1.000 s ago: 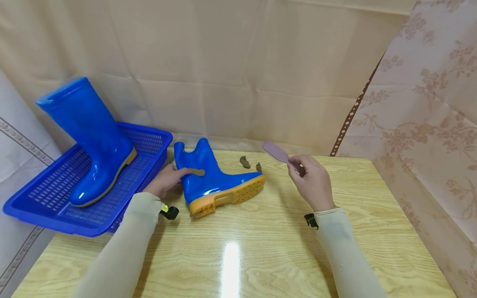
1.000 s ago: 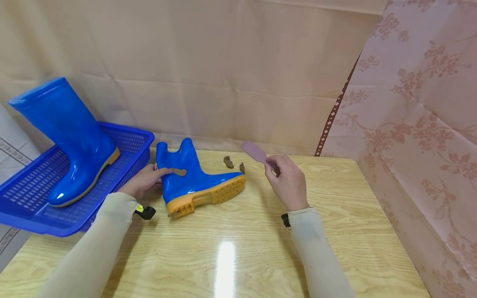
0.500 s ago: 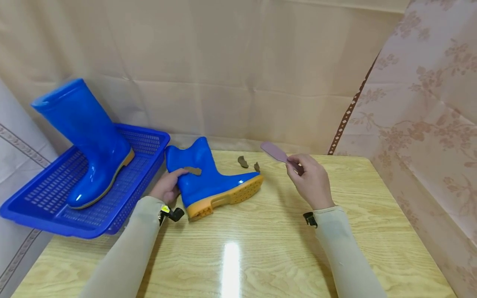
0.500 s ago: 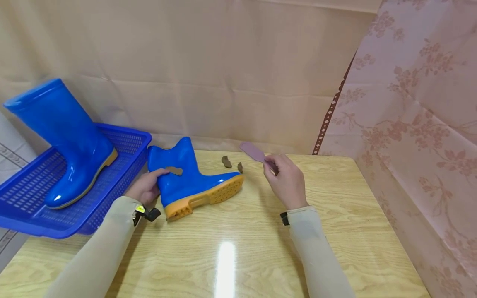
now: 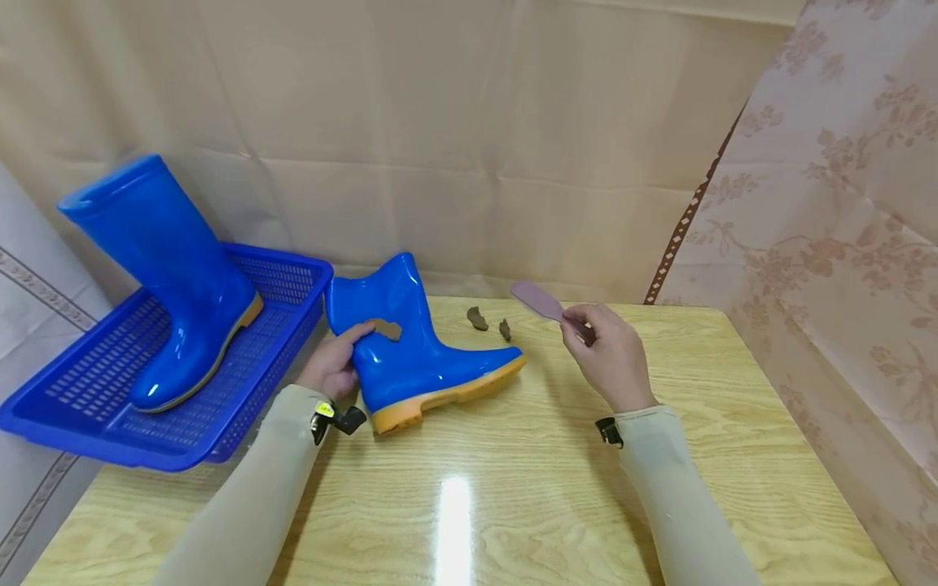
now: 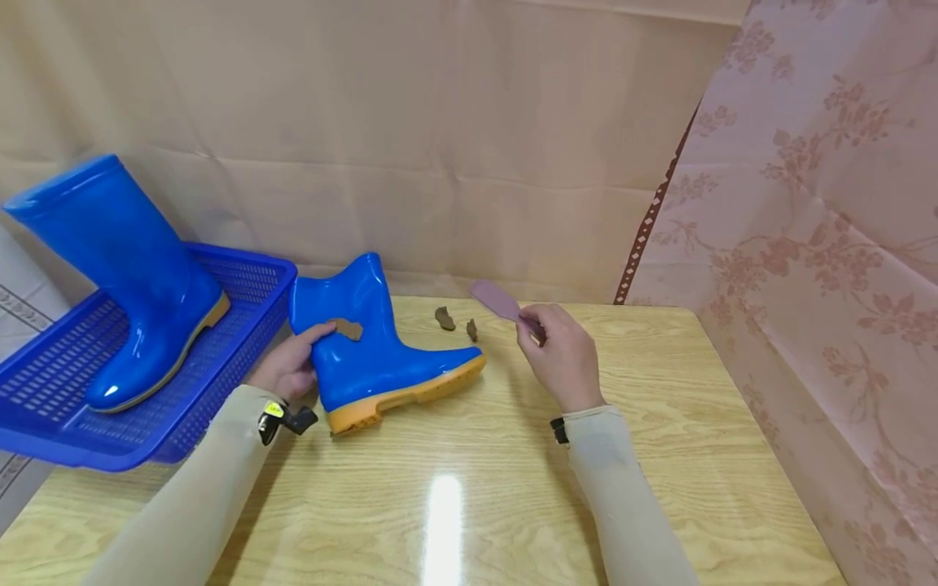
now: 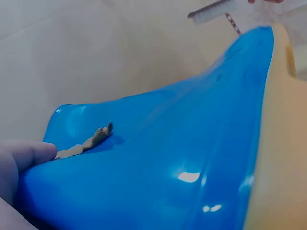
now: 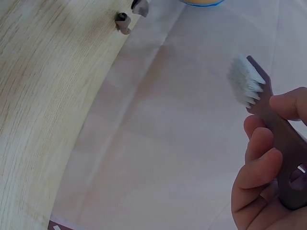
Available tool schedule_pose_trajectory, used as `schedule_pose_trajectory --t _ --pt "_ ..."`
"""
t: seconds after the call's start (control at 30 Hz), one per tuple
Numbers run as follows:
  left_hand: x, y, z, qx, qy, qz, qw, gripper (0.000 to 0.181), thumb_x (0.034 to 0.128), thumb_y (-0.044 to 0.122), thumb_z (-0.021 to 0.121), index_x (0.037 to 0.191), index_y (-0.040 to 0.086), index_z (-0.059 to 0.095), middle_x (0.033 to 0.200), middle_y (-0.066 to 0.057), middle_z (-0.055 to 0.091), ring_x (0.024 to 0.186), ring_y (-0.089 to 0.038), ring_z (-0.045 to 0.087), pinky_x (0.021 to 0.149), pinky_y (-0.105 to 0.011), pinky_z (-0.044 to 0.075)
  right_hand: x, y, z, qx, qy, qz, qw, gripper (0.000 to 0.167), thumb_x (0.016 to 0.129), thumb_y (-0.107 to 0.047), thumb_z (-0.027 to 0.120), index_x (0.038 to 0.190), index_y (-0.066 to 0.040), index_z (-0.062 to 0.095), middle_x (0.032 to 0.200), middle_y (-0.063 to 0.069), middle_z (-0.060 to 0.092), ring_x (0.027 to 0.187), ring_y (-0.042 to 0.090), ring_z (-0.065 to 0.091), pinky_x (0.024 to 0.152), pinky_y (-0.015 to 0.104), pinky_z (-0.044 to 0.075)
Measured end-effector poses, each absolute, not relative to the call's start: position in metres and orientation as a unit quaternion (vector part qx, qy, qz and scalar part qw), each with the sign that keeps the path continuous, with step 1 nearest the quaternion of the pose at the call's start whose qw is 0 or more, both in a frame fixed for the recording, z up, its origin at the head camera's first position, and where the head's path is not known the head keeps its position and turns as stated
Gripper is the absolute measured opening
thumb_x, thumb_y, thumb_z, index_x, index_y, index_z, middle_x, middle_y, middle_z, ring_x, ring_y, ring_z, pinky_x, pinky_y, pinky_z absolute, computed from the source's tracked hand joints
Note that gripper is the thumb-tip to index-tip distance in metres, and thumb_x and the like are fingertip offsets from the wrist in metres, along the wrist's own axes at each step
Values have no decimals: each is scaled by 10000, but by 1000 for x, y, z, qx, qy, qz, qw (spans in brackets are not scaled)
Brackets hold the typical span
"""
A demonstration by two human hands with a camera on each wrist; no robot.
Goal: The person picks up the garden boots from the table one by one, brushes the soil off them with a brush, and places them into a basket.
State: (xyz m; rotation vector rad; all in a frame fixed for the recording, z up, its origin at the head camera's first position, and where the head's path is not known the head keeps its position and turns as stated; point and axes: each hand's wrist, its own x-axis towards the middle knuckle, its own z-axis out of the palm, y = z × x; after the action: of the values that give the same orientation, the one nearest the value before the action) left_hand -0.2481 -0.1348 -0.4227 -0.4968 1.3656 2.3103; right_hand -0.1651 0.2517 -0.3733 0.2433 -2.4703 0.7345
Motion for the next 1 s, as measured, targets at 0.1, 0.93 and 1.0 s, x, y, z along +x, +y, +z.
schedule_pose_trajectory --t 0.1,0.93,1.0 --pt "-246 -130 -420 -180 487 832 195 787 1030 184 646 1651 217 164 1696 -37 267 1544 -231 284 1248 -422 254 -165 252 -373 90 -917 275 274 141 974 -164 725 1081 -76 752 1011 73 734 784 202 683 674 398 563" --pt "-237 -142 -398 -32 783 610 114 577 1008 80 600 1457 -72 270 1274 -217 520 1035 -286 675 809 -394 625 -166 251 -372 95 -919 270 271 142 978 -168 720 1079 -72 749 1008 79 733 770 203 678 663 399 549" --pt "-238 -142 -394 -12 772 629 96 538 1016 82 603 1429 -69 295 1209 -167 517 975 -212 675 785 -371 627 -166 252 -373 95 -919 270 273 140 976 -162 722 1077 -69 748 1012 83 734 774 205 684 665 398 553"
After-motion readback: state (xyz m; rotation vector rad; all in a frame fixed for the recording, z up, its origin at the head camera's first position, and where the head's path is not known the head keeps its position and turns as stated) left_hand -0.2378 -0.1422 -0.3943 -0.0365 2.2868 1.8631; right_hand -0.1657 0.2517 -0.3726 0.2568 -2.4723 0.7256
